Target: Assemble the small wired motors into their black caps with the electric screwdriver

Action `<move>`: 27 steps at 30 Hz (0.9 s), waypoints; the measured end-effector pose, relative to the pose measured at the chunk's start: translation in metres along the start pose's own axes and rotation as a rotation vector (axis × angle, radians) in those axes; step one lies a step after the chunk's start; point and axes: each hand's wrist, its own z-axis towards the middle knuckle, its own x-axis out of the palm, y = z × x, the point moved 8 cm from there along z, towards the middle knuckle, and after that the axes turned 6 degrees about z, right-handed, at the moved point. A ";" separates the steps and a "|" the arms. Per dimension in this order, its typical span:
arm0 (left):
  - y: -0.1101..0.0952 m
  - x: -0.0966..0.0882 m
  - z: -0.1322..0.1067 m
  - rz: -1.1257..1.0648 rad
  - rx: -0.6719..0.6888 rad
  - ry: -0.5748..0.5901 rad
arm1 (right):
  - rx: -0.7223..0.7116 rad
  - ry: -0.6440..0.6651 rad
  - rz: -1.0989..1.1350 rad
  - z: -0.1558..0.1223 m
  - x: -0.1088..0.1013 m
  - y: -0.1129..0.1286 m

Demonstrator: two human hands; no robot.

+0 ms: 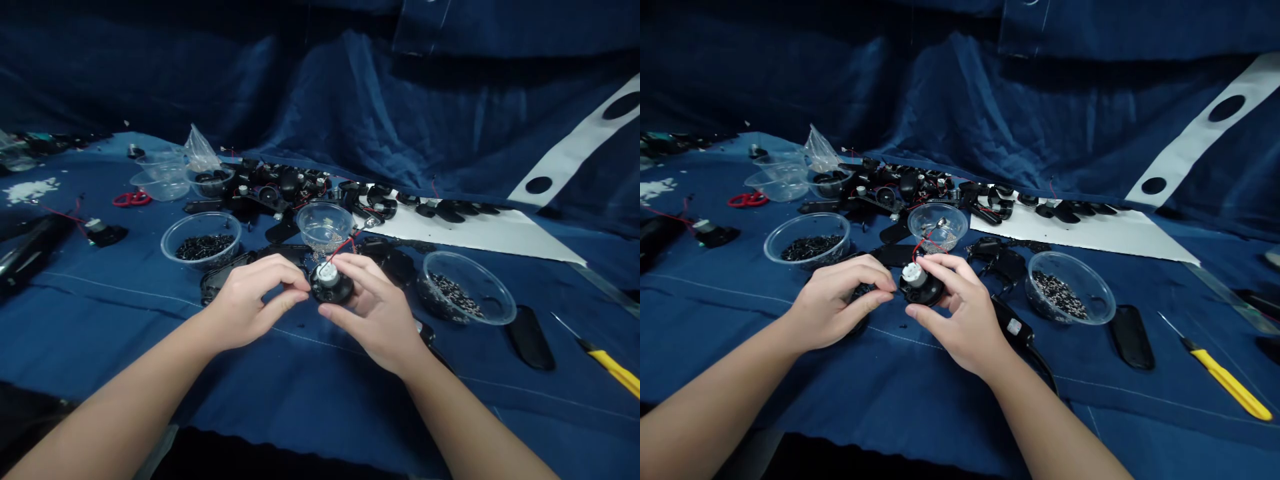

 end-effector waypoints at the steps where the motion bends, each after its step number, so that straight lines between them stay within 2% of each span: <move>1: -0.001 -0.001 0.000 -0.013 0.005 -0.010 | -0.002 0.000 -0.001 0.000 0.000 0.000; 9: -0.004 -0.005 0.000 -0.035 0.018 -0.066 | -0.006 -0.010 0.003 -0.001 0.000 0.002; 17: -0.002 -0.001 0.001 -0.025 0.012 -0.012 | 0.064 0.013 0.097 0.003 0.001 -0.006; 20: -0.006 -0.002 0.001 0.010 0.061 -0.010 | 0.088 0.038 0.125 0.004 0.004 -0.006; 27: -0.006 0.002 0.001 0.092 0.049 0.081 | 0.133 0.059 0.102 0.002 0.006 -0.007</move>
